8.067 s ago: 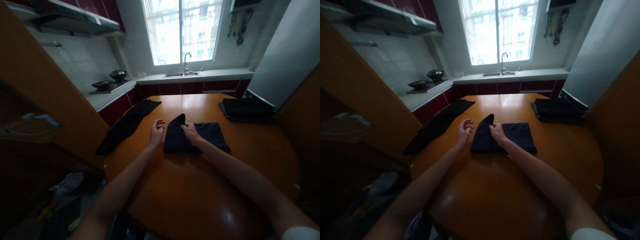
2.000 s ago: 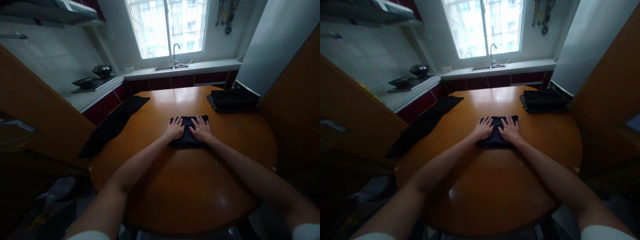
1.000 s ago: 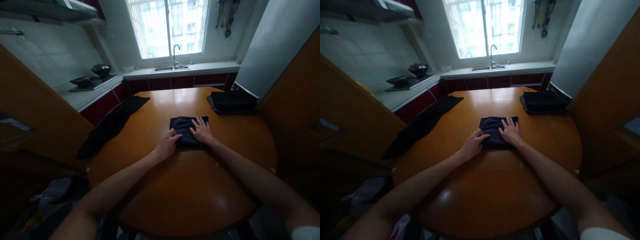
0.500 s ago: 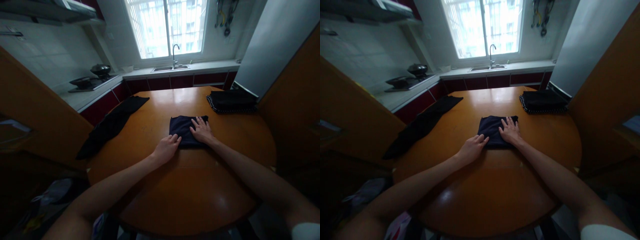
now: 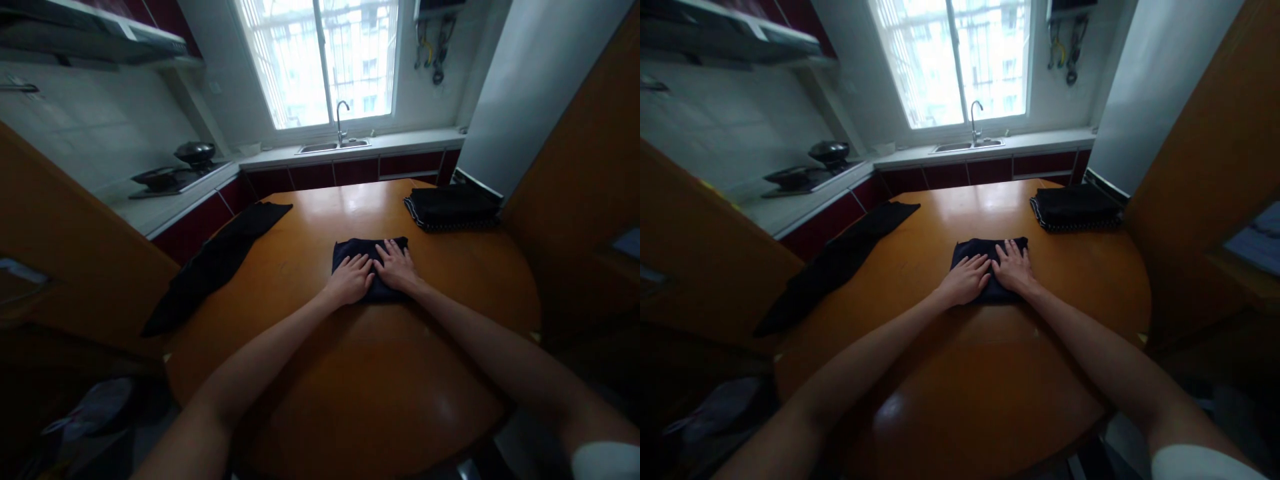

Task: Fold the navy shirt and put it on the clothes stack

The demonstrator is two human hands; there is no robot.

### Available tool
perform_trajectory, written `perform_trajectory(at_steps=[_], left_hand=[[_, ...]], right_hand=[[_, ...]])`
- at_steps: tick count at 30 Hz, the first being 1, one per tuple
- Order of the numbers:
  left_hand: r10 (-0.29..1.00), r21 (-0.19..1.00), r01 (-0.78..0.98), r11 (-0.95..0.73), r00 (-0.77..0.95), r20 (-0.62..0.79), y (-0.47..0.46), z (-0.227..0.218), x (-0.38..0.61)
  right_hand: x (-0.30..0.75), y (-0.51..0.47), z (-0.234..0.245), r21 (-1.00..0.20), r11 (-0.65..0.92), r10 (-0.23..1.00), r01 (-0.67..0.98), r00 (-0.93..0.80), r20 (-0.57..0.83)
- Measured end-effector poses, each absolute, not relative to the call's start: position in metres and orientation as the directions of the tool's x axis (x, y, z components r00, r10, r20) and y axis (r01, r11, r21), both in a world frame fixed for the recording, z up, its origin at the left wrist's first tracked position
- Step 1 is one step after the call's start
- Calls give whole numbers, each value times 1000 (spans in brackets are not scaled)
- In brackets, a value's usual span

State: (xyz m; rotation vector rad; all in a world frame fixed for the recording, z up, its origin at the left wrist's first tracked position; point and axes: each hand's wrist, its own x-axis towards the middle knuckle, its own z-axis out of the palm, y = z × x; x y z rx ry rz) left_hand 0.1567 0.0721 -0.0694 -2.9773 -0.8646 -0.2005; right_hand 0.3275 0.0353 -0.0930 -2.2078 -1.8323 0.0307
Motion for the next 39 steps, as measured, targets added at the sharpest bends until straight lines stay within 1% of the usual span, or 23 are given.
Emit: perform_trajectory(at_steps=[4, 7, 9, 11, 13, 16, 22, 24, 26, 28, 29, 30, 32, 34, 39], left_hand=[[528, -34, 537, -843, 838, 140, 68, -73, 152], [535, -47, 545, -837, 834, 136, 68, -70, 154], [538, -49, 547, -836, 834, 122, 69, -69, 155], [537, -43, 543, -839, 837, 108, 70, -69, 155], [532, -31, 537, -843, 840, 103, 71, -70, 154], [529, -21, 535, -845, 841, 114, 72, -72, 154], [540, -1, 544, -839, 834, 113, 71, -71, 156], [544, 4, 546, -838, 832, 109, 72, -70, 156], [544, 5, 546, -838, 833, 99, 72, -70, 157], [544, 0, 545, -838, 835, 83, 73, -71, 158], [542, -4, 543, -839, 837, 75, 74, -71, 159], [541, -6, 542, -840, 838, 70, 74, -72, 159], [544, -5, 545, -838, 837, 64, 75, -72, 160], [564, 10, 564, -826, 824, 51, 77, -72, 161], [686, 74, 686, -724, 727, -34, 97, -68, 165]], right_hand=[[333, 36, -89, -252, -151, 967, 956, 196, 164], [331, 31, -82, -249, -163, 939, 955, 228, 259], [325, 27, -79, -230, -131, 930, 964, 200, 307], [316, 23, -79, -213, -84, 953, 973, 141, 269], [310, 23, -82, -205, -63, 978, 977, 101, 181], [314, 29, -87, -217, -125, 983, 968, 150, 103], [355, 51, -90, -291, -294, 943, 911, 326, 69], [361, 52, -87, -284, -344, 922, 895, 379, 79], [358, 49, -81, -235, -376, 898, 896, 415, 145], [346, 44, -76, -166, -347, 895, 923, 378, 236], [338, 41, -74, -139, -311, 905, 940, 337, 258], [330, 39, -74, -125, -269, 922, 955, 293, 253], [317, 35, -76, -128, -208, 955, 970, 230, 185], [309, 34, -81, -135, -190, 970, 972, 208, 129], [310, 36, -90, -133, -195, 965, 972, 214, 152]])
